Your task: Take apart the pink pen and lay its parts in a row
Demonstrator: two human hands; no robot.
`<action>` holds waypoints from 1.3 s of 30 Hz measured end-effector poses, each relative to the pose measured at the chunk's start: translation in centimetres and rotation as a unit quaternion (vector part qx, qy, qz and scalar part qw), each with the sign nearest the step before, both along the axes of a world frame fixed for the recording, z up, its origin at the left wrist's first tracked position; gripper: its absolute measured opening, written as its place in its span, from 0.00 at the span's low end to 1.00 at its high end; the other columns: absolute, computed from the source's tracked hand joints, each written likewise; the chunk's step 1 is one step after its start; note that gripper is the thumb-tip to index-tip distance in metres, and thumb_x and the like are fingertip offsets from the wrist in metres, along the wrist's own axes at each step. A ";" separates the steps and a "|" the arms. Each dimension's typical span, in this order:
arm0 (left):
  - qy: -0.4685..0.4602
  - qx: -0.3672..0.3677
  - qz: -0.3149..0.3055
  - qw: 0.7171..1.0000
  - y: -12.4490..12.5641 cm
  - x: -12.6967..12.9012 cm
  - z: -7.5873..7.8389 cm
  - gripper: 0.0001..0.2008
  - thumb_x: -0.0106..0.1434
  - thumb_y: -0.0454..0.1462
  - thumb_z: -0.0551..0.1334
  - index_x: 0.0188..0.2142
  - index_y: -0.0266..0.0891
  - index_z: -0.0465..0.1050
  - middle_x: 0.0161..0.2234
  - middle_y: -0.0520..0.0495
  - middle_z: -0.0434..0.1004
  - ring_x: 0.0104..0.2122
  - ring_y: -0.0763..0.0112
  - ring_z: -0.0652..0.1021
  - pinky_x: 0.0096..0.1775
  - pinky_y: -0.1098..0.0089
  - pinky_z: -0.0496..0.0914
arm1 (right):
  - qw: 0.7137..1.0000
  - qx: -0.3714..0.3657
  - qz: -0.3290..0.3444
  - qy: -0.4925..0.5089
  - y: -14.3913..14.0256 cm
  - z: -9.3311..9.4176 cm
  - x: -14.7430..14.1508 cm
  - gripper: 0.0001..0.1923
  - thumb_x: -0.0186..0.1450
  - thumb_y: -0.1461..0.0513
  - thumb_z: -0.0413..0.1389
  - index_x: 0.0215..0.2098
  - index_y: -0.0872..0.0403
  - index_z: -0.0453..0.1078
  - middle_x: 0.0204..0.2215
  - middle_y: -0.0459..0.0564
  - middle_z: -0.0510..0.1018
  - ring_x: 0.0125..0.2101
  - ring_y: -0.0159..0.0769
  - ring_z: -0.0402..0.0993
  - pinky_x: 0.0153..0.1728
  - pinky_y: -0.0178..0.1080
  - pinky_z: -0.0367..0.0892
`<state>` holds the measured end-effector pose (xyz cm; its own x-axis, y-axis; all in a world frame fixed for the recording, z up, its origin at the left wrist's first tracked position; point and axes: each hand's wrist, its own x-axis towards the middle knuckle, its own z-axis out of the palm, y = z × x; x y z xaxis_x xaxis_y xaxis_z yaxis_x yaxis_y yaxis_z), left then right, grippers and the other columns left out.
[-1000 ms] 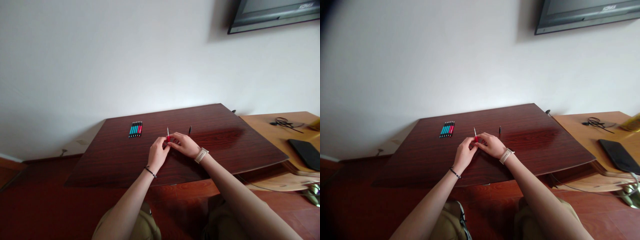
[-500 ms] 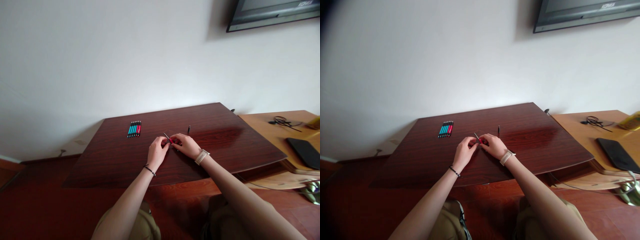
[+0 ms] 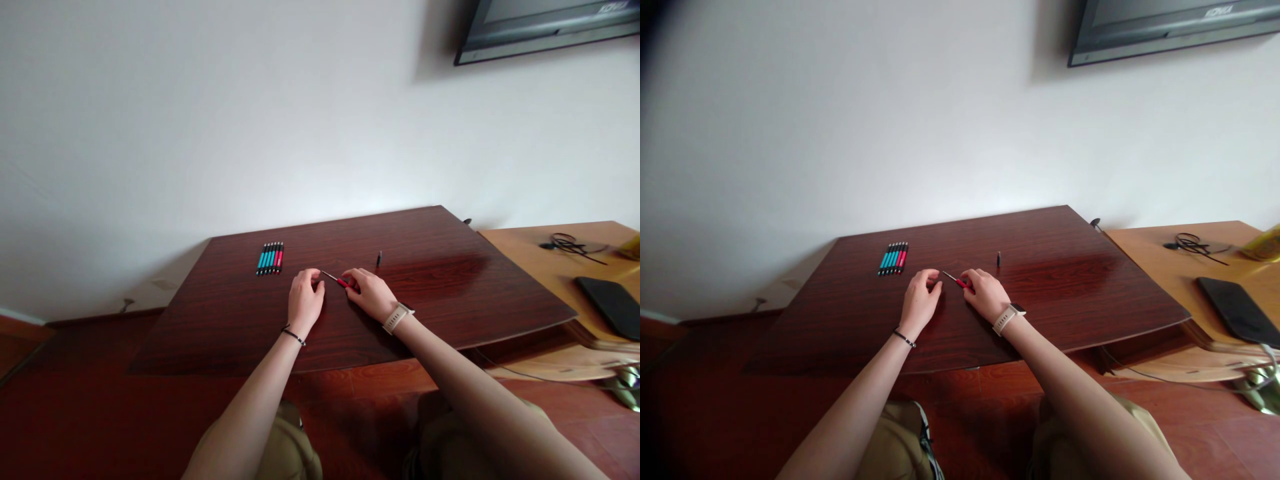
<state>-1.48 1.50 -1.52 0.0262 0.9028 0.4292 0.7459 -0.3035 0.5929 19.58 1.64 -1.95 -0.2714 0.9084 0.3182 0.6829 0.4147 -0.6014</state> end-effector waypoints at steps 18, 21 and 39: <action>-0.126 -0.021 -0.036 0.991 0.2 0.3 -0.3 0.09 0.70 0.31 0.62 0.49 0.41 0.75 0.48 0.42 0.82 0.45 0.63 0.83 0.46 0.63 0.78 | 0.969 -0.026 0.034 0.243 0.8 -0.6 -0.3 0.11 0.75 0.58 0.55 0.52 0.51 0.73 0.49 0.54 0.81 0.49 0.42 0.78 0.52 0.45 0.74; -0.127 -0.021 -0.080 0.988 -0.3 0.9 0.4 0.10 0.71 0.31 0.62 0.49 0.42 0.77 0.48 0.44 0.83 0.47 0.63 0.83 0.48 0.63 0.78 | 0.949 -0.042 0.056 0.308 0.6 -0.2 -0.8 0.11 0.75 0.55 0.56 0.52 0.50 0.70 0.47 0.52 0.80 0.45 0.40 0.79 0.50 0.44 0.76; -0.082 -0.062 -0.135 0.986 -1.7 2.1 1.1 0.06 0.70 0.33 0.65 0.43 0.46 0.79 0.41 0.50 0.86 0.39 0.64 0.85 0.45 0.65 0.78 | 0.928 -0.024 0.068 0.366 -0.3 1.6 -1.0 0.16 0.74 0.50 0.59 0.54 0.49 0.69 0.46 0.52 0.79 0.44 0.40 0.80 0.48 0.44 0.78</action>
